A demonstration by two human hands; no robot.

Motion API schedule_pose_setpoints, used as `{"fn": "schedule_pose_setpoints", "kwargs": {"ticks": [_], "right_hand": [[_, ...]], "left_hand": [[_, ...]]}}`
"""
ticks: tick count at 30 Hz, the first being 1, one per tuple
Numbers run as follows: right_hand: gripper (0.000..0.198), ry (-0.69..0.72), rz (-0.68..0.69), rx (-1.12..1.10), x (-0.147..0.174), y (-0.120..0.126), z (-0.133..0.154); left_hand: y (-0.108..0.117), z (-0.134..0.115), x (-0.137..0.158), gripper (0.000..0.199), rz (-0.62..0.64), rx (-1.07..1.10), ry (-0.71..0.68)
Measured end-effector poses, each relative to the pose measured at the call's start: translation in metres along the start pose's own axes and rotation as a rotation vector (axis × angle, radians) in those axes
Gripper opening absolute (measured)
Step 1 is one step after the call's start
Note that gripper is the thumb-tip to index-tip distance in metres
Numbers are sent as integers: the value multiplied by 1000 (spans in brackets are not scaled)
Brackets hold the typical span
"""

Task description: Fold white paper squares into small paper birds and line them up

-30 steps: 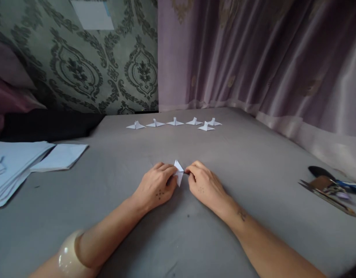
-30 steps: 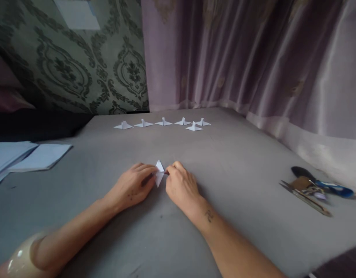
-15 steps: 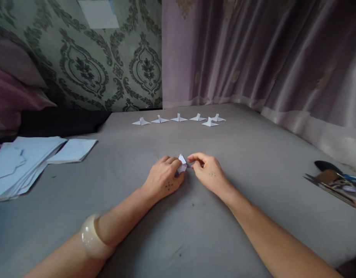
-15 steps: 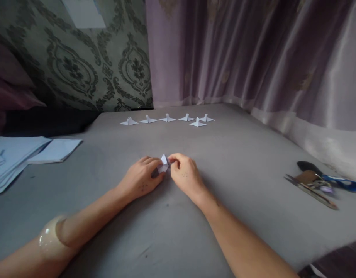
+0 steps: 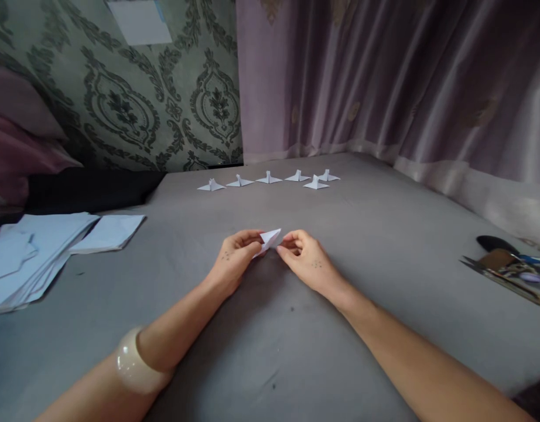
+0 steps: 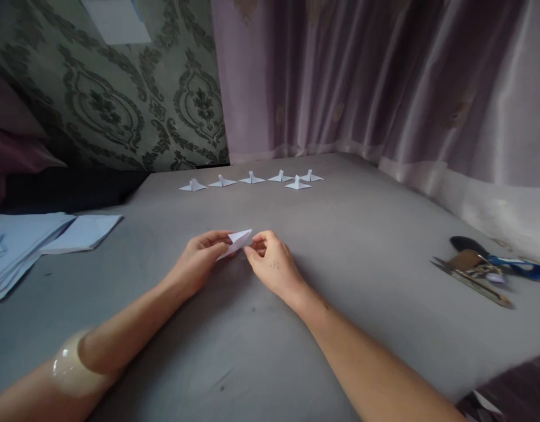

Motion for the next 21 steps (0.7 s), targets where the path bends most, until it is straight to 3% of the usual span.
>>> {"fn": "schedule_pose_setpoints", "kwargs": {"ticks": [3, 7, 14, 21], "right_hand": [[30, -57, 16, -185, 1, -3, 5], [22, -72, 63, -368, 2, -4, 13], [22, -148, 19, -291, 1, 4, 14], [25, -114, 47, -215, -2, 4, 8]], "left_hand": [[-10, 0, 3, 30, 63, 267, 56], [-22, -1, 9, 28, 176, 341, 83], [-12, 2, 3, 18, 149, 266, 53], [-10, 5, 2, 25, 106, 79, 79]]}}
Point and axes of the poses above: each hand's wrist, its own x-axis away from the middle knuckle, its own y-axis out of the back of the hand, z = x × y, the point moved 7 cm from there along -x, towards the middle knuckle, and after that the axes turned 14 degrees about -x, right-handed, at the moved point
